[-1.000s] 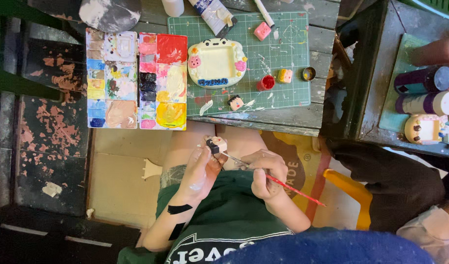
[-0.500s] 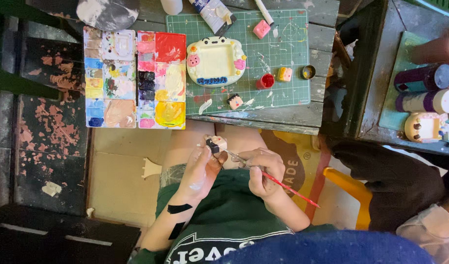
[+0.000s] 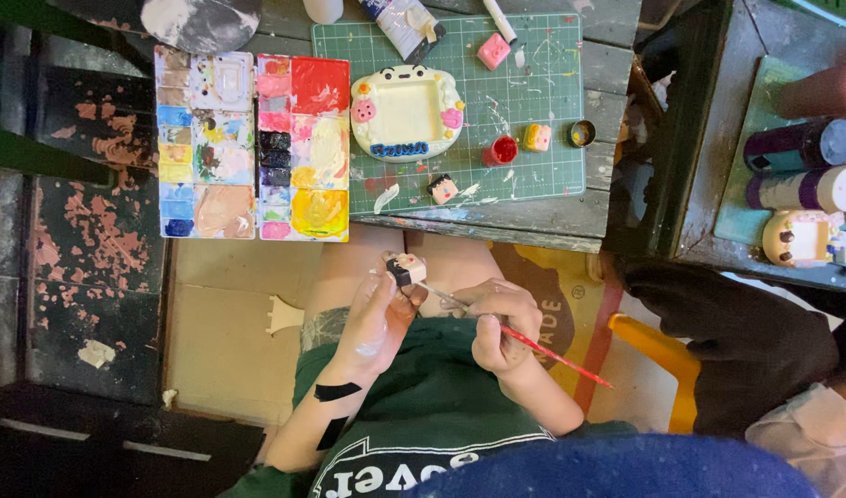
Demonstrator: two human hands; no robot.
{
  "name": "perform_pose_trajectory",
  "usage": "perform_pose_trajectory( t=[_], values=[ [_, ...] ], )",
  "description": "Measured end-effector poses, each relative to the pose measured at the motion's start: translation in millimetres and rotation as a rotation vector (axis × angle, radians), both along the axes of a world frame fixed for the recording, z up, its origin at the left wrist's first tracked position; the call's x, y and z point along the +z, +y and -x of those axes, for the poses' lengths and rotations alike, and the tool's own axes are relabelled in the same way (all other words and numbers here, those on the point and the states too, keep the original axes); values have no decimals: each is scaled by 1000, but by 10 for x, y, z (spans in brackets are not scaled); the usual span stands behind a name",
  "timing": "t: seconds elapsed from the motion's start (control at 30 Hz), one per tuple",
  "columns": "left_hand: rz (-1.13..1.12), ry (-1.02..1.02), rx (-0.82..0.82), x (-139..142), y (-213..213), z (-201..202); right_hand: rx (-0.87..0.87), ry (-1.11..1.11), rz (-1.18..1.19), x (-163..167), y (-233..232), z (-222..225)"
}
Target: The person sits at a cluttered craft table painting small clay figurines with a paintbrush, dipping the brush into a multi-well paint palette to load pink and black paint and applying it to the figurine faces and bodies. They rotate the figurines in their hands to reach different sides, set finished pieces on the cutting mat, and pick up new unpainted figurines to continue.
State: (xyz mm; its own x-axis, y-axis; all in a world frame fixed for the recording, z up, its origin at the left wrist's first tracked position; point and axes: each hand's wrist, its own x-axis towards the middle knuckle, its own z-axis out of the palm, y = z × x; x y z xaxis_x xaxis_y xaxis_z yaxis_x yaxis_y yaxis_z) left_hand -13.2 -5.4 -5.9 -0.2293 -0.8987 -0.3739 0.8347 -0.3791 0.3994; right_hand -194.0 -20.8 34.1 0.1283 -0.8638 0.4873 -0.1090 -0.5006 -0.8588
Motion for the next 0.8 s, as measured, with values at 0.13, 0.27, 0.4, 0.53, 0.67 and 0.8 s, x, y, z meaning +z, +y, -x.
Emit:
perform_pose_trajectory(
  t=[0.13,0.27,0.4,0.53,0.67,0.8],
  values=[
    [99,11,-29,40,0,-9,-4,-2,-30,-19,2,-15],
    [92,-9,-37,66,-13,-15,-8,49,-28,-23,4,-15],
    [85,0,-44,61,-8,-28,-14,85,-1,-27,-11,-16],
    [57,17,-16,19,-12,-21,-6,58,12,-9,-25,-28],
    [43,3,3,-12,-8,-15,5,68,32,38,-42,-21],
    [28,-4,-10,-25,-1,-27,11,59,38,80,-29,0]
  ],
)
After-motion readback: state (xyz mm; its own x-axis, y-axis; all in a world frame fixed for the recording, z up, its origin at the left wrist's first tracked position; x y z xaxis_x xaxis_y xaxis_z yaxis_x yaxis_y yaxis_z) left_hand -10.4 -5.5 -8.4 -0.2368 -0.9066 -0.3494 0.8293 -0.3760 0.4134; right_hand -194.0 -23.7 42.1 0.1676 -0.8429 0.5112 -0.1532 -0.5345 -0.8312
